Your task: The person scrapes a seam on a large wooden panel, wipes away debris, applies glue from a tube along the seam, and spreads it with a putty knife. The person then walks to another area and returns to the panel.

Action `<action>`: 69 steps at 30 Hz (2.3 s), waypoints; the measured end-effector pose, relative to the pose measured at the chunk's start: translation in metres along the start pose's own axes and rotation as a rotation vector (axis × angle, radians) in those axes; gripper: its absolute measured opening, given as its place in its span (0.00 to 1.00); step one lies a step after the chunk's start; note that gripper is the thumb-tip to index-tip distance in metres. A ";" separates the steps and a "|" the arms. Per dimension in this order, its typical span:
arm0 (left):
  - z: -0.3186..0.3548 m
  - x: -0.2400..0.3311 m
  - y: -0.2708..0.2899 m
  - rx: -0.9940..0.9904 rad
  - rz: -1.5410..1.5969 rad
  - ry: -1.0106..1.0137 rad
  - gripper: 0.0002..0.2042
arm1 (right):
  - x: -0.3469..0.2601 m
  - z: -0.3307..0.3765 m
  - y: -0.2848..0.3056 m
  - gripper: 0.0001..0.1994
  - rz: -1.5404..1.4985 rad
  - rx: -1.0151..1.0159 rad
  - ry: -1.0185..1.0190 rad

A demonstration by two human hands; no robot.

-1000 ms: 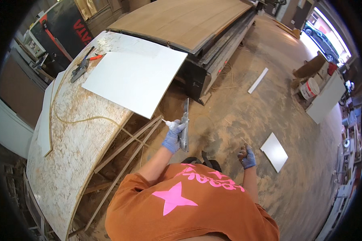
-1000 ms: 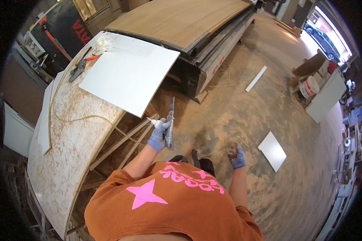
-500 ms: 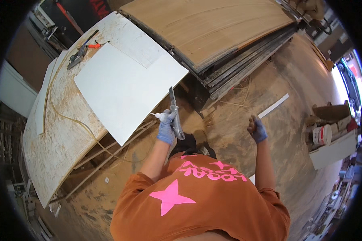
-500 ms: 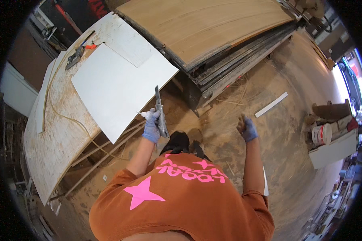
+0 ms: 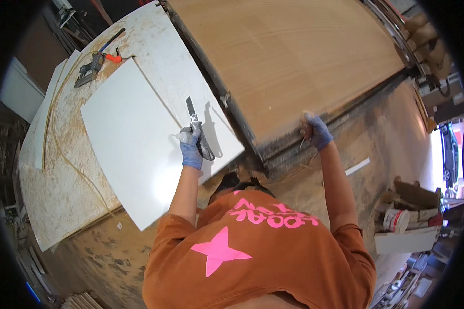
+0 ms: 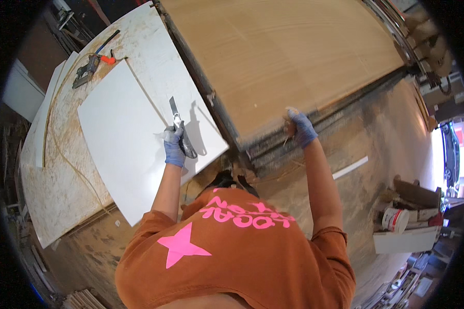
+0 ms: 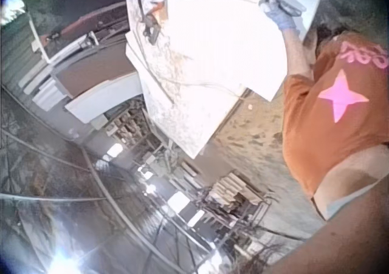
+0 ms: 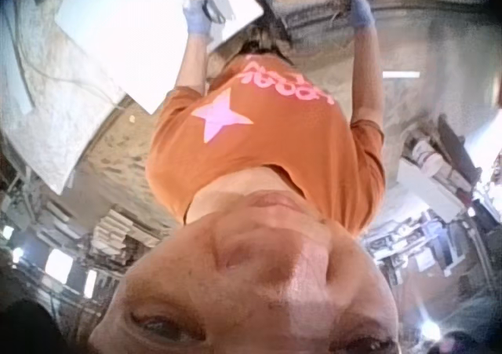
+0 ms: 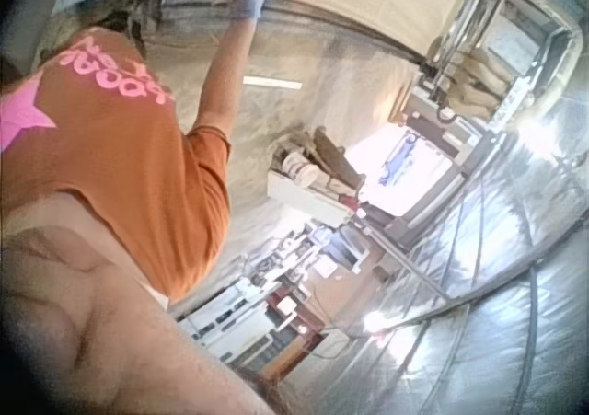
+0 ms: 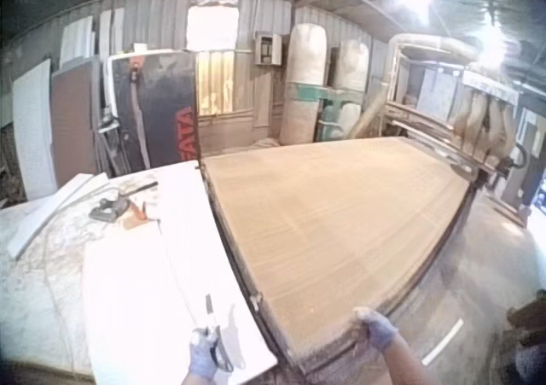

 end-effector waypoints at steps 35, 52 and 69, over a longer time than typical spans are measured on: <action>-0.125 0.014 0.003 0.454 -0.606 -0.390 0.12 | -0.062 -0.247 0.005 0.16 1.102 -0.333 -0.240; -0.110 0.024 -0.026 0.625 -0.963 -0.675 0.09 | -0.056 -0.195 -0.029 0.15 1.802 -0.405 0.159; -0.092 0.006 -0.028 0.572 -0.777 -0.719 0.07 | -0.101 -0.160 0.037 0.32 1.886 0.062 0.426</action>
Point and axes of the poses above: each hand's wrist, its own z-axis away from the middle knuckle, its own y-axis out of the back of the hand, x = y × z, the point moved 6 cm from there along -z, towards the middle knuckle, and after that the axes turned 4 degrees about -x, right-handed, at the moved point
